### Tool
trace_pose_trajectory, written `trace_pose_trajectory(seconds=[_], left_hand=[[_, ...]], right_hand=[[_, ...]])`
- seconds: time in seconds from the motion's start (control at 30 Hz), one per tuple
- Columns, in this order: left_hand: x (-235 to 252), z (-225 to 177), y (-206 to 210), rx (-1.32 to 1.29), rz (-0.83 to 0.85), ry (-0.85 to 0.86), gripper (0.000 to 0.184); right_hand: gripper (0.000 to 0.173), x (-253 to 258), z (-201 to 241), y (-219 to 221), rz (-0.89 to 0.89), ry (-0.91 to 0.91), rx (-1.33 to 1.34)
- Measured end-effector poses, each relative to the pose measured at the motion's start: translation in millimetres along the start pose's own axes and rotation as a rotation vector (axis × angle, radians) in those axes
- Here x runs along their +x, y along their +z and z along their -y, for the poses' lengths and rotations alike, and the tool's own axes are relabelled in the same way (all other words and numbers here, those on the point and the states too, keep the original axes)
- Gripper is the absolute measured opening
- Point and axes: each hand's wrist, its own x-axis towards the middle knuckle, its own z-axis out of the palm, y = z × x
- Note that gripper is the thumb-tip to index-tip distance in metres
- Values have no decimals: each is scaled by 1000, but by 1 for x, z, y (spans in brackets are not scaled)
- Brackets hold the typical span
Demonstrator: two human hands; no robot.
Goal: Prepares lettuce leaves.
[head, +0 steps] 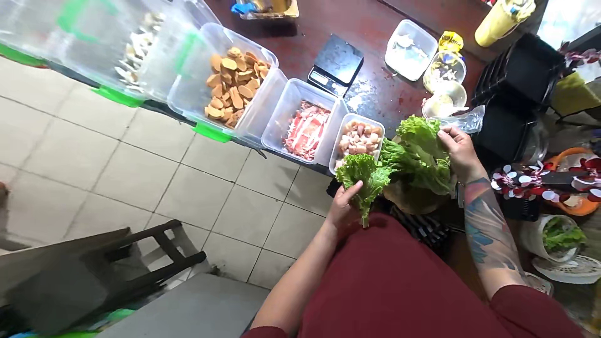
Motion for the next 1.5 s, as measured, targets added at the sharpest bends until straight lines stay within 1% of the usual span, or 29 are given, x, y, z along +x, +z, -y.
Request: trace_pose_trajectory(seconds=[0.07, 0.17, 0.27, 0.4, 0.47, 0.57, 0.63, 0.67, 0.73, 0.77, 0.8, 0.83, 0.87, 0.9, 0.93, 0.97, 1.03, 1.07, 1.13, 1.17, 1.2, 1.27, 1.37, 1.43, 1.5], left_hand=[[3, 0, 3, 17, 19, -4, 29], [8, 2, 10, 31, 50, -12, 27], [12, 7, 12, 49, 71, -25, 27], [9, 11, 15, 64, 50, -45, 28], [7, 14, 15, 49, 54, -32, 28], [5, 17, 15, 24, 51, -11, 27], [4, 17, 15, 25, 36, -10, 27], [3, 18, 15, 28, 26, -14, 28], [1, 20, 15, 39, 6, -22, 28], [0, 21, 14, 40, 2, -23, 29], [-1, 22, 12, 39, -4, -24, 29], [-2, 22, 12, 38, -11, -21, 29], [-3, 22, 12, 34, -16, -15, 28], [-4, 22, 11, 36, -22, -6, 28], [-6, 24, 10, 42, -29, -3, 29], [-8, 24, 9, 45, -42, -3, 30], [-11, 22, 12, 44, -93, -14, 30], [-12, 21, 14, 37, -112, -18, 30], [-14, 19, 16, 13, -124, -9, 30], [-15, 19, 17, 1, -123, 3, 29], [-16, 19, 16, -13, -124, 13, 29], [-18, 19, 15, -34, -130, 23, 30], [-19, 19, 12, -49, -141, 18, 31], [-17, 19, 11, -37, -151, 5, 31], [-16, 19, 10, -14, -133, -5, 31]], right_hand=[[18, -4, -3, -1, -15, 2, 150], [25, -11, -4, 0, -55, 30, 300], [31, -15, 2, -2, -136, 26, 284], [32, -8, 18, -10, -240, -14, 287], [32, -4, 24, -15, -237, -31, 366], [39, -2, 24, -17, -168, -14, 552], [38, 2, 17, -15, -143, 2, 571], [35, 6, 11, -14, -158, 10, 503], [30, 18, -5, -14, -233, 32, 252], [34, 23, -15, -16, -258, 37, 86], [42, 26, -20, -17, -242, 39, -108], [52, 26, -21, -17, -201, 14, -312], [56, 25, -19, -14, -153, -46, -481], [52, 24, -16, -9, -100, -135, -595], [43, 23, -14, -2, -26, -226, -669], [35, 24, -15, 7, 78, -279, -727], [26, 30, -26, 28, 269, -272, -871], [26, 35, -34, 37, 311, -238, -938], [31, 45, -45, 50, 337, -157, -1018], [29, 49, -46, 52, 341, -137, -1031], [24, 51, -46, 53, 338, -126, -1027], [19, 51, -42, 47, 320, -118, -982], [24, 47, -33, 28, 277, -121, -896], [23, 46, -28, 22, 286, -135, -947], [25, 45, -30, 26, 317, -132, -1055]])
